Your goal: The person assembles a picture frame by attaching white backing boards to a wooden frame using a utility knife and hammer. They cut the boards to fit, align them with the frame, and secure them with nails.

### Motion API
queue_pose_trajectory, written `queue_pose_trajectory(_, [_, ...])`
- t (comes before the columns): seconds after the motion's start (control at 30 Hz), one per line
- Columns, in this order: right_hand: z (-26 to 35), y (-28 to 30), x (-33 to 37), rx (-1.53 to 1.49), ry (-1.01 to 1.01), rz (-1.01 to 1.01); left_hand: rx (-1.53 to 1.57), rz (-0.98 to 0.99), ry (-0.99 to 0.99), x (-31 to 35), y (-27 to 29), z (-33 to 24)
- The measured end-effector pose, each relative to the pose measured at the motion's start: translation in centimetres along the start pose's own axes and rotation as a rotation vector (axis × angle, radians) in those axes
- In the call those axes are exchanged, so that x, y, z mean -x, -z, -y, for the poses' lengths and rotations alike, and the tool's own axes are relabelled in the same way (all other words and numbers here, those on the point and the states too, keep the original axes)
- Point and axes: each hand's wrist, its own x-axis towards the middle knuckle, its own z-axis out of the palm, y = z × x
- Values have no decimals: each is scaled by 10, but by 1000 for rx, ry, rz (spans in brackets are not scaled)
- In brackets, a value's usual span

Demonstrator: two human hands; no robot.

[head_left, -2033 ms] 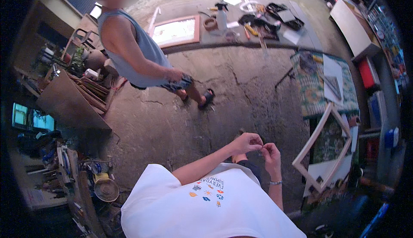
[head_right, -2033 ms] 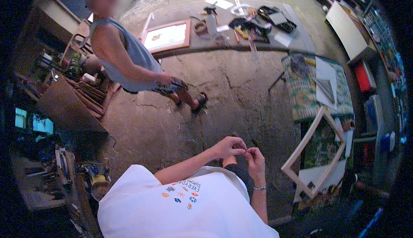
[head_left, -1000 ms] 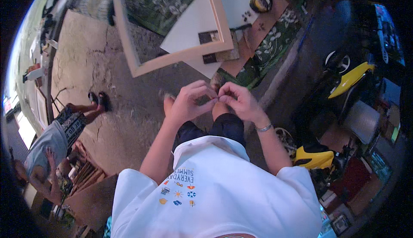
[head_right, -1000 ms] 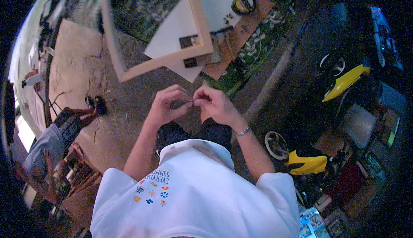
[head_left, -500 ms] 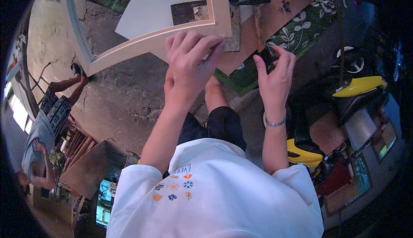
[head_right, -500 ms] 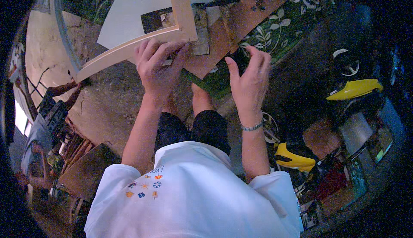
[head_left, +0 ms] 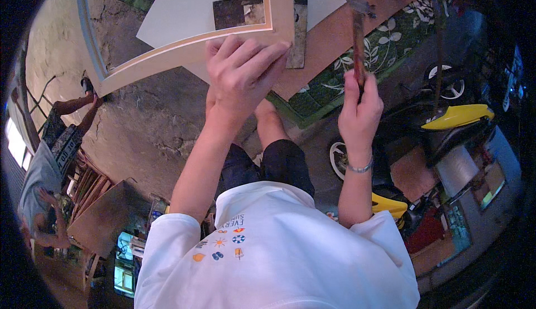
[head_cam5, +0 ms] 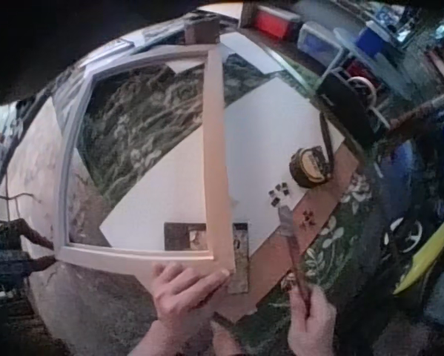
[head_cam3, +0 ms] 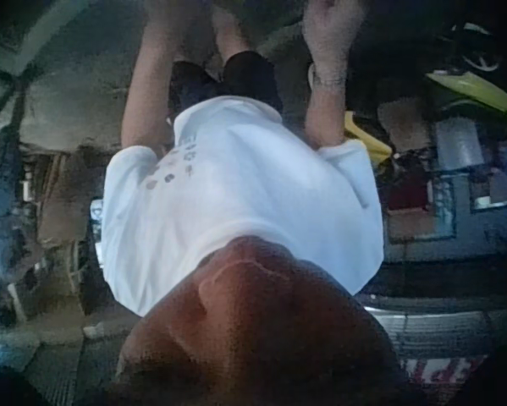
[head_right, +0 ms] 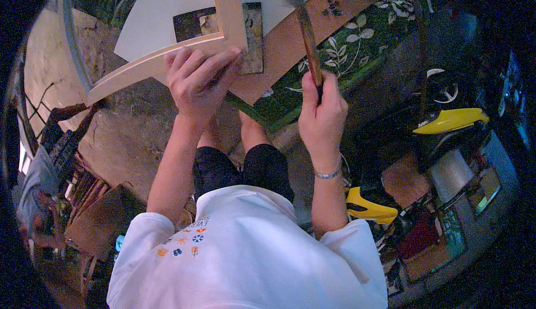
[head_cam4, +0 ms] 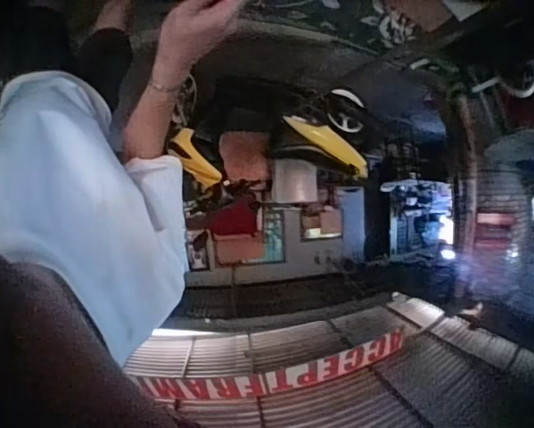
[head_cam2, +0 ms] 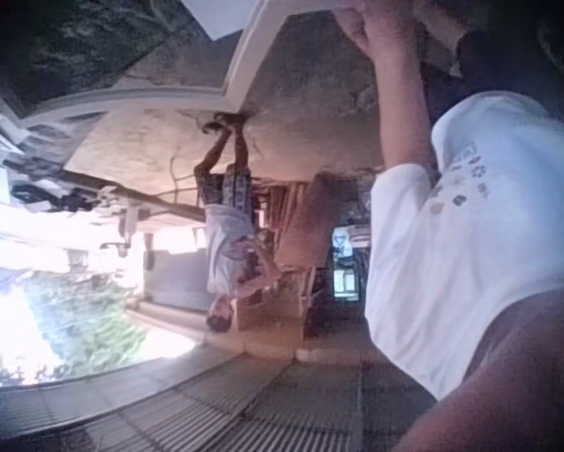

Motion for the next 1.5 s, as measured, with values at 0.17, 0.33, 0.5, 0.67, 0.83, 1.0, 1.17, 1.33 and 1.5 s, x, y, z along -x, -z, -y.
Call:
queue_pose_trajectory(0.17, [2, 7, 44, -105, -30, 82, 2, 11, -6, -4, 2, -1])
queue_pose_trajectory(0.33, [6, 8, 59, -81, 36, 127, 5, 71, 2, -5, 7, 1])
queue_pose_trajectory(0.5, [7, 8, 58, -58, 63, 137, -2, 63, -7, -4, 7, 1])
queue_pose_trajectory(0.67, [7, 4, 60, -19, 80, 123, 16, -2, -33, -4, 2, 4])
queue_pose_trajectory(0.83, [10, 4, 61, 28, 111, 119, 12, 3, -16, -3, 2, 3])
queue_pose_trajectory(1.0, [9, 3, 60, 48, 139, 117, 13, 3, -26, -4, 2, 5])
queue_pose_trajectory(1.17, [10, 2, 60, 74, 136, 117, 5, 12, -24, -3, 2, 5])
queue_pose_trajectory(1.33, [12, 5, 58, 72, 136, 128, 29, 11, -15, -3, 2, 5])
queue_pose_trajectory(1.5, [12, 5, 59, 69, 135, 119, 31, 4, -19, -3, 2, 6])
